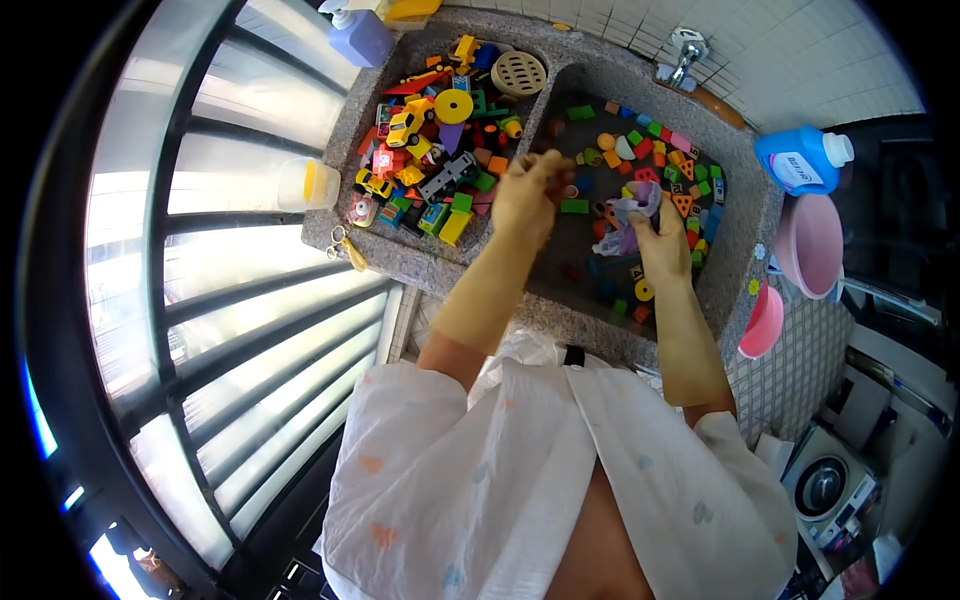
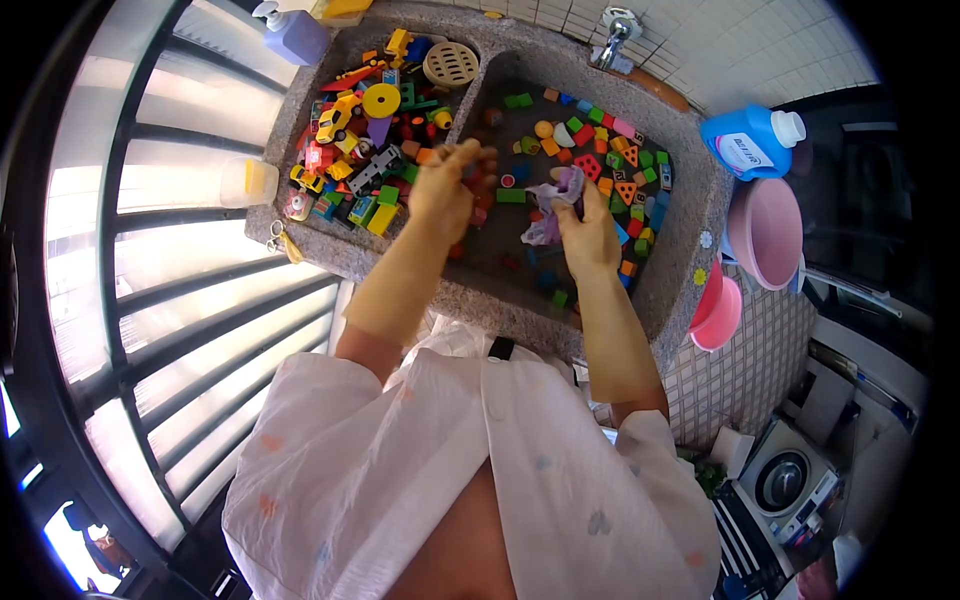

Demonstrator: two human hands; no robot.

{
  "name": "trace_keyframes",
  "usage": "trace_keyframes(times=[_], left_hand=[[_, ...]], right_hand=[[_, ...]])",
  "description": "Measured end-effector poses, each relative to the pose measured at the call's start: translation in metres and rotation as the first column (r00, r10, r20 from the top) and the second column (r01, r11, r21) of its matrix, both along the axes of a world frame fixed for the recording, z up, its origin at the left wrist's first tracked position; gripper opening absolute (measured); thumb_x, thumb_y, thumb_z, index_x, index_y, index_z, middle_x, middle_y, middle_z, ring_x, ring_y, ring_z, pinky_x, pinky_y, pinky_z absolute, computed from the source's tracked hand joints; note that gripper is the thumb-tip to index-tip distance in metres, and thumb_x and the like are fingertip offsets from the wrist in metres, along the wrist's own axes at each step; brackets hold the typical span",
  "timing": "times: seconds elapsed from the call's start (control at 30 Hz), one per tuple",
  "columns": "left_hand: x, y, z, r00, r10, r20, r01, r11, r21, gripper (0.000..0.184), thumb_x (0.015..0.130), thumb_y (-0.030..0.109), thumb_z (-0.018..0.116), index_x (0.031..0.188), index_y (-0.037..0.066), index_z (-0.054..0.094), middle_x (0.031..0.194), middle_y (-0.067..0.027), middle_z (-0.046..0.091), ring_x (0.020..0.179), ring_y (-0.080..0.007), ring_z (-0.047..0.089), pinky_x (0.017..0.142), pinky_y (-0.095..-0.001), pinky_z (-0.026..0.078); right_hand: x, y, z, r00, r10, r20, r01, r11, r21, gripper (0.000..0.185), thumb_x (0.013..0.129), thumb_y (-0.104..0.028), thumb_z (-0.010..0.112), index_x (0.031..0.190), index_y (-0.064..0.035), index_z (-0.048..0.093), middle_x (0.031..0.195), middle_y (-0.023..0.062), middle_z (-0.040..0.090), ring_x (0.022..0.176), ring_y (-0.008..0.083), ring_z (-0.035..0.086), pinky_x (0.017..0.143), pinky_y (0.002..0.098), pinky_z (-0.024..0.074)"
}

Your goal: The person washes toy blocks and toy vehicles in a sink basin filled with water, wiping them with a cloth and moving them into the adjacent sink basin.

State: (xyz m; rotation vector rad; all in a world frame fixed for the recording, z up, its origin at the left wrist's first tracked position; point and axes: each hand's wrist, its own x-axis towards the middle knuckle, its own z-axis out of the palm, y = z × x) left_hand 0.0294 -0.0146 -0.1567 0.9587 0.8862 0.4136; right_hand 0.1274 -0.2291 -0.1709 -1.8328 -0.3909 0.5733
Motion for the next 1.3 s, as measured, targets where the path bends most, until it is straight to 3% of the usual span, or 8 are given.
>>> trace_keyframes(times=[0.1, 0.17, 0.37, 0.5, 0.7, 0.9, 1.07, 1.3], left_hand=[[-0.004, 0.073, 0.015, 0.988, 0.104, -0.118, -0.027, 0.852, 0.523, 0.02, 0.09, 0.022, 0.079, 0.094, 0.006, 0.067, 0.076, -0.0018, 0.065, 0.066, -0.012, 0.062, 0.054, -0.0279, 0.048], [-0.006, 0.114, 0.001, 0.944, 0.286, -0.166, 0.087, 0.268, 0.96, 0.023, 0.086, 0.027, 0.081, 0.091, 0.006, 0.073, 0.074, -0.0102, 0.068, 0.067, -0.0205, 0.066, 0.062, -0.0377, 0.052], [-0.004, 0.203, -0.001, 0.638, 0.388, -0.666, 0.645, 0.203, 0.737, 0.039, 0.093, 0.045, 0.068, 0.115, 0.014, 0.074, 0.111, -0.0109, 0.076, 0.106, -0.0317, 0.071, 0.091, -0.0462, 0.056], [0.023, 0.168, 0.008, 0.796, 0.467, -0.385, 0.506, -0.163, 0.847, 0.039, 0.093, 0.038, 0.071, 0.124, 0.014, 0.071, 0.118, -0.0122, 0.073, 0.11, -0.0327, 0.069, 0.092, -0.0468, 0.056], [0.079, 0.022, -0.085, 0.638, -0.285, -0.715, 0.767, 0.161, 0.621, 0.042, 0.09, 0.03, 0.076, 0.127, 0.014, 0.069, 0.125, -0.015, 0.069, 0.117, -0.0364, 0.066, 0.096, -0.0471, 0.054], [0.07, -0.063, -0.186, 0.367, -0.266, -0.891, 0.845, -0.305, 0.439, 0.054, 0.089, 0.022, 0.075, 0.14, 0.019, 0.058, 0.143, -0.0152, 0.058, 0.131, -0.0307, 0.058, 0.109, -0.0409, 0.05], [0.063, -0.102, -0.23, 0.655, -0.681, -0.328, 0.704, 0.707, -0.063, 0.033, 0.096, 0.026, 0.07, 0.127, 0.018, 0.064, 0.13, -0.0084, 0.064, 0.112, -0.0267, 0.064, 0.089, -0.0366, 0.053], [0.071, -0.123, -0.097, 0.926, -0.374, -0.043, 0.256, 0.709, -0.657, 0.03, 0.107, 0.032, 0.056, 0.13, 0.014, 0.06, 0.123, -0.0092, 0.062, 0.111, -0.0219, 0.062, 0.077, -0.035, 0.056]], right_hand=[[0.002, -0.024, -0.012, 0.982, -0.107, -0.153, 0.106, 0.994, -0.013, 0.035, 0.098, -0.008, 0.066, 0.132, -0.0055, 0.063, 0.122, 0.0039, 0.07, 0.107, 0.0162, 0.066, 0.095, 0.0306, 0.051], [0.004, -0.034, -0.013, 0.922, -0.271, -0.275, 0.259, 0.962, -0.082, 0.039, 0.097, -0.008, 0.067, 0.135, -0.0045, 0.06, 0.124, 0.0051, 0.068, 0.11, 0.0165, 0.064, 0.097, 0.0303, 0.0488], [0.011, -0.119, -0.06, 0.771, -0.491, -0.406, 0.526, 0.85, -0.029, 0.047, 0.094, -0.009, 0.07, 0.139, -0.0094, 0.057, 0.127, 0.0041, 0.066, 0.112, 0.0175, 0.063, 0.097, 0.0324, 0.0483], [0.016, -0.143, -0.071, 0.729, -0.518, -0.447, 0.557, 0.829, -0.051, 0.059, 0.093, -0.01, 0.073, 0.147, -0.0059, 0.05, 0.137, 0.0096, 0.06, 0.12, 0.0209, 0.059, 0.102, 0.0326, 0.0465], [-0.001, -0.146, -0.062, 0.706, -0.544, -0.454, 0.594, 0.803, -0.038, 0.068, 0.092, -0.01, 0.074, 0.153, -0.0062, 0.044, 0.14, 0.0127, 0.059, 0.125, 0.0224, 0.058, 0.105, 0.0334, 0.0463], [-0.004, -0.149, -0.053, 0.677, -0.491, -0.548, 0.585, 0.811, -0.004, 0.062, 0.094, -0.007, 0.071, 0.151, -0.0026, 0.047, 0.138, 0.0127, 0.06, 0.124, 0.0212, 0.059, 0.105, 0.0333, 0.0464], [-0.005, -0.162, -0.065, 0.634, -0.485, -0.602, 0.626, 0.78, 0.031, 0.057, 0.095, -0.008, 0.069, 0.148, -0.0021, 0.049, 0.136, 0.0121, 0.062, 0.122, 0.0204, 0.06, 0.105, 0.0329, 0.0465], [0.026, -0.088, -0.057, 0.957, -0.268, -0.11, 0.278, 0.957, 0.087, 0.039, 0.096, -0.018, 0.071, 0.131, -0.0029, 0.062, 0.128, 0.0109, 0.067, 0.12, 0.021, 0.062, 0.097, 0.0327, 0.051]])
